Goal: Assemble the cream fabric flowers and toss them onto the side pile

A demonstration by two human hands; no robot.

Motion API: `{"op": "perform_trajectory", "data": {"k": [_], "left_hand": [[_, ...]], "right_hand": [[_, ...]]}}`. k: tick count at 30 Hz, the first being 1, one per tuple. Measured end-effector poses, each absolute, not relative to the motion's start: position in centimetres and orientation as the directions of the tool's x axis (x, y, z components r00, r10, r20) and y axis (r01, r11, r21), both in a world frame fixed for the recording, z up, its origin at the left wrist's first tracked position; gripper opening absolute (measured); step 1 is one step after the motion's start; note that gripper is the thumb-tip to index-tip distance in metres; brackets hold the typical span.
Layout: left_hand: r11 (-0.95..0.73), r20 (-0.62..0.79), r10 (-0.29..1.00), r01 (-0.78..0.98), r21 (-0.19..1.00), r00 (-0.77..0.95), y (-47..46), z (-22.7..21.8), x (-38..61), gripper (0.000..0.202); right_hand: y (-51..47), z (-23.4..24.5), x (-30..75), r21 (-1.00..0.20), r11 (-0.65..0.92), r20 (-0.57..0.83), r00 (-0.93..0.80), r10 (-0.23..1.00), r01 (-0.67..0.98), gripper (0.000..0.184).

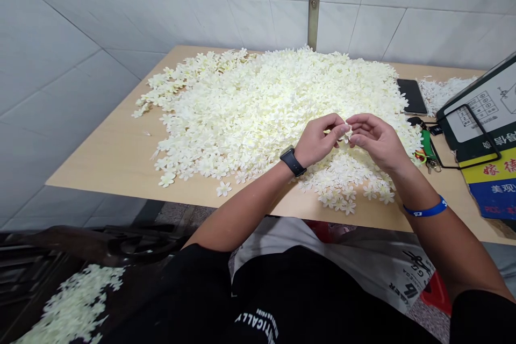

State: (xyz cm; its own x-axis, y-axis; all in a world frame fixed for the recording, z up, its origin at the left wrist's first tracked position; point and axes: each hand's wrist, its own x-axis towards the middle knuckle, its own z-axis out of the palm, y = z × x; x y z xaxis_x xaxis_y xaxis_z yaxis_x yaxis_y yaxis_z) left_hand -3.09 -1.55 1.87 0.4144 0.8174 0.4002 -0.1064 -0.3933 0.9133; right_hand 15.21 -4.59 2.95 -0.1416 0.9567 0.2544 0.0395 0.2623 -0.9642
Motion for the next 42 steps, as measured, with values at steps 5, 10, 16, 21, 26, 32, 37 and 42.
{"op": "perform_trajectory", "data": {"k": [5, 10, 16, 21, 26, 32, 37, 42], "left_hand": [[-0.314, 0.352, 0.844, -0.158, 0.936, 0.404, -1.8, 2.1, -2.9, 0.052], [-0.241, 0.298, 0.849, -0.182, 0.953, 0.436, -1.6, 2.1, -2.8, 0.053], [-0.230, 0.295, 0.842, -0.193, 0.954, 0.452, -1.5, 2.2, -3.0, 0.052], [-0.200, 0.267, 0.837, -0.188, 0.962, 0.477, -1.6, 2.3, -3.1, 0.052], [-0.150, 0.238, 0.837, -0.212, 0.966, 0.493, -1.4, 2.3, -3.2, 0.057], [-0.150, 0.243, 0.852, -0.229, 0.962, 0.464, -1.3, 2.3, -3.1, 0.055], [-0.150, 0.228, 0.862, -0.203, 0.968, 0.452, -1.5, 2.3, -3.1, 0.056], [-0.149, 0.228, 0.849, -0.199, 0.969, 0.476, -1.6, 2.1, -2.9, 0.056]], "right_hand": [[-4.6, 2.9, 15.0, -0.962, 0.272, 0.266, -0.115, 0.957, 0.034, 0.038], [-4.4, 2.7, 15.3, -0.957, 0.290, 0.287, -0.101, 0.953, 0.021, 0.037], [-4.8, 2.7, 15.3, -0.898, 0.405, 0.391, -0.110, 0.914, 0.171, 0.033], [-5.2, 2.8, 15.0, -0.793, 0.535, 0.536, -0.083, 0.840, 0.292, 0.012], [-4.8, 2.8, 15.1, -0.821, 0.473, 0.523, 0.091, 0.847, 0.318, 0.012], [-4.0, 2.3, 16.0, -0.777, 0.418, 0.551, 0.187, 0.813, 0.471, 0.024], [-5.0, 2.8, 15.3, -0.725, 0.570, 0.567, -0.135, 0.813, 0.387, 0.013], [-5.1, 2.7, 15.4, -0.752, 0.499, 0.550, -0.007, 0.835, 0.431, 0.010]]}}
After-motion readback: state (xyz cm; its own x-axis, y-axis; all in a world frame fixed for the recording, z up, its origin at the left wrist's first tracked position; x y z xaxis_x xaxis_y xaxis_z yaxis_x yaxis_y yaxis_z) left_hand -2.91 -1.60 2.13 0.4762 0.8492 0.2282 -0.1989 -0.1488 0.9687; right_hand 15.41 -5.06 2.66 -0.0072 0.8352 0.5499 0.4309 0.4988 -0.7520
